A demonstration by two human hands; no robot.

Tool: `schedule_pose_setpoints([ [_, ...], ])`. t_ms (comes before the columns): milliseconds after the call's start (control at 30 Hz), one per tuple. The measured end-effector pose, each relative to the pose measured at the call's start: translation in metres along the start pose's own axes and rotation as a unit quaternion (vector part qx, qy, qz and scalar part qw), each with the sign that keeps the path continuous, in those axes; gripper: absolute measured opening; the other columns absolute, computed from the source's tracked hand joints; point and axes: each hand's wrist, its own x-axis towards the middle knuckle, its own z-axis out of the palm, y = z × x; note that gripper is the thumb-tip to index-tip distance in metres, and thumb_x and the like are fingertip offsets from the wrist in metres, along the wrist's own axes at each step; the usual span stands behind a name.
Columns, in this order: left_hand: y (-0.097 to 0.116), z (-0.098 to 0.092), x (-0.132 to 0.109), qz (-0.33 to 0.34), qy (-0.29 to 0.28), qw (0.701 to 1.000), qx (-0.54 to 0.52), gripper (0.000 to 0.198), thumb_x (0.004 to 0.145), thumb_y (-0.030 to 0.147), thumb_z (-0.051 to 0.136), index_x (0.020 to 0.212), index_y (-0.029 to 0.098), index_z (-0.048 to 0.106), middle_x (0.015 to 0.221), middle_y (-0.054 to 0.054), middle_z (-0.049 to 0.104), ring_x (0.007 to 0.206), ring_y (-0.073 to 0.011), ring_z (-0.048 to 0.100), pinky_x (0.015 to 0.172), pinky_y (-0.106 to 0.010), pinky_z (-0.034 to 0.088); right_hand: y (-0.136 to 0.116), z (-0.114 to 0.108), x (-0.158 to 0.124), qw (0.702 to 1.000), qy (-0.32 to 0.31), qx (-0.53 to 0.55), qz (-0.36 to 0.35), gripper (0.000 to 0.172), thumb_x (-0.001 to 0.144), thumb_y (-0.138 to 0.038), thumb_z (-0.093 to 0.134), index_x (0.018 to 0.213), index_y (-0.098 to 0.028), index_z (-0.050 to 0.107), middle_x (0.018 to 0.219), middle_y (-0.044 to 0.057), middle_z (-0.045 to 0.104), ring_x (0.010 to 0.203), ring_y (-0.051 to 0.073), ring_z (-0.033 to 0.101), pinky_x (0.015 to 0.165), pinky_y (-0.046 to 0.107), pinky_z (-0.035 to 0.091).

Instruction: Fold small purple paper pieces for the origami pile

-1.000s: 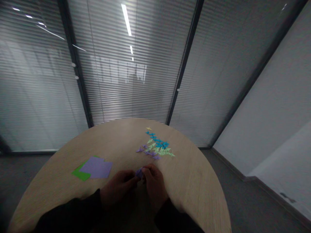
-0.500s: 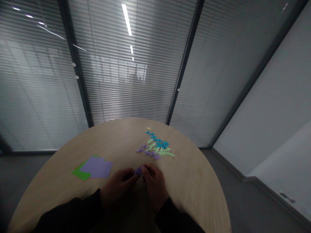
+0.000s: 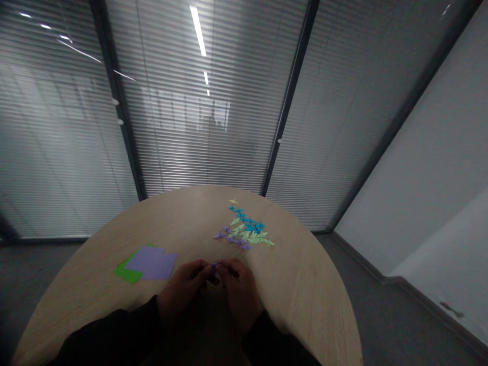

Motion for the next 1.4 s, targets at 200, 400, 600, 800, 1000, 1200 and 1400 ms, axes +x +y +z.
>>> schedule_pose_setpoints([
  [200, 0.001, -0.001, 0.0, 0.007, 0.002, 1.0, 0.003, 0.046, 0.083, 0.059, 0.056, 0.083, 0.014, 0.067, 0.074, -0.005, 0.07, 0.051, -0.0111, 0.05, 0.048, -0.023, 0.04, -0.001, 0.0, -0.002, 0.999, -0.031, 0.034, -0.008, 0.028, 0.085, -0.043, 0.065, 0.092, -0.017, 0.073, 0.082, 0.004, 0.069, 0.073, 0.017, 0.059, 0.065, 0.027, 0.046],
  [400, 0.001, 0.0, -0.001, 0.018, -0.009, 1.0, 0.017, 0.045, 0.085, 0.058, 0.055, 0.087, 0.015, 0.067, 0.08, -0.007, 0.073, 0.053, -0.0121, 0.053, 0.05, -0.023, 0.041, -0.001, 0.002, 0.0, 1.0, -0.001, 0.027, -0.006, 0.029, 0.082, -0.045, 0.066, 0.08, -0.016, 0.072, 0.076, 0.003, 0.065, 0.07, 0.017, 0.057, 0.064, 0.027, 0.046],
  [600, 0.003, 0.002, -0.002, 0.031, -0.008, 0.999, 0.027, 0.043, 0.088, 0.056, 0.052, 0.087, 0.016, 0.067, 0.075, -0.005, 0.071, 0.057, -0.013, 0.054, 0.053, -0.024, 0.041, 0.0, 0.002, -0.001, 0.999, 0.037, -0.01, -0.006, 0.033, 0.083, -0.048, 0.064, 0.076, -0.016, 0.069, 0.067, 0.001, 0.061, 0.065, 0.016, 0.053, 0.061, 0.027, 0.043],
  [800, 0.008, 0.003, -0.005, 0.029, -0.012, 0.999, 0.032, 0.043, 0.084, 0.058, 0.057, 0.085, 0.015, 0.065, 0.072, -0.003, 0.067, 0.054, -0.0127, 0.052, 0.05, -0.024, 0.039, -0.002, 0.004, -0.001, 0.999, 0.051, 0.0, 0.001, 0.035, 0.082, -0.05, 0.065, 0.077, -0.015, 0.069, 0.07, 0.003, 0.064, 0.066, 0.017, 0.054, 0.062, 0.027, 0.043],
  [1000, 0.008, 0.002, -0.005, 0.033, -0.017, 0.997, 0.061, 0.043, 0.086, 0.055, 0.053, 0.077, 0.015, 0.064, 0.067, -0.002, 0.063, 0.057, -0.0137, 0.051, 0.055, -0.025, 0.039, 0.004, 0.003, 0.001, 0.997, 0.03, 0.054, 0.038, 0.031, 0.082, -0.046, 0.064, 0.07, -0.017, 0.063, 0.061, -0.003, 0.053, 0.059, 0.013, 0.047, 0.056, 0.024, 0.039],
  [1200, 0.004, 0.001, -0.002, 0.008, -0.039, 0.999, 0.016, 0.044, 0.084, 0.058, 0.055, 0.081, 0.015, 0.062, 0.068, -0.001, 0.06, 0.058, -0.0139, 0.051, 0.056, -0.026, 0.039, 0.004, 0.001, 0.003, 0.995, 0.004, 0.09, 0.031, 0.035, 0.084, -0.05, 0.062, 0.079, -0.016, 0.067, 0.066, -0.001, 0.057, 0.06, 0.013, 0.049, 0.057, 0.024, 0.041],
  [1400, 0.006, 0.001, -0.004, 0.019, -0.04, 0.998, 0.037, 0.043, 0.084, 0.058, 0.054, 0.077, 0.016, 0.062, 0.067, 0.0, 0.057, 0.058, -0.0137, 0.049, 0.056, -0.026, 0.039, -0.007, -0.003, 0.0, 0.999, -0.002, 0.022, 0.038, 0.026, 0.08, -0.042, 0.067, 0.076, -0.017, 0.072, 0.063, -0.002, 0.059, 0.062, 0.014, 0.052, 0.06, 0.025, 0.042],
])
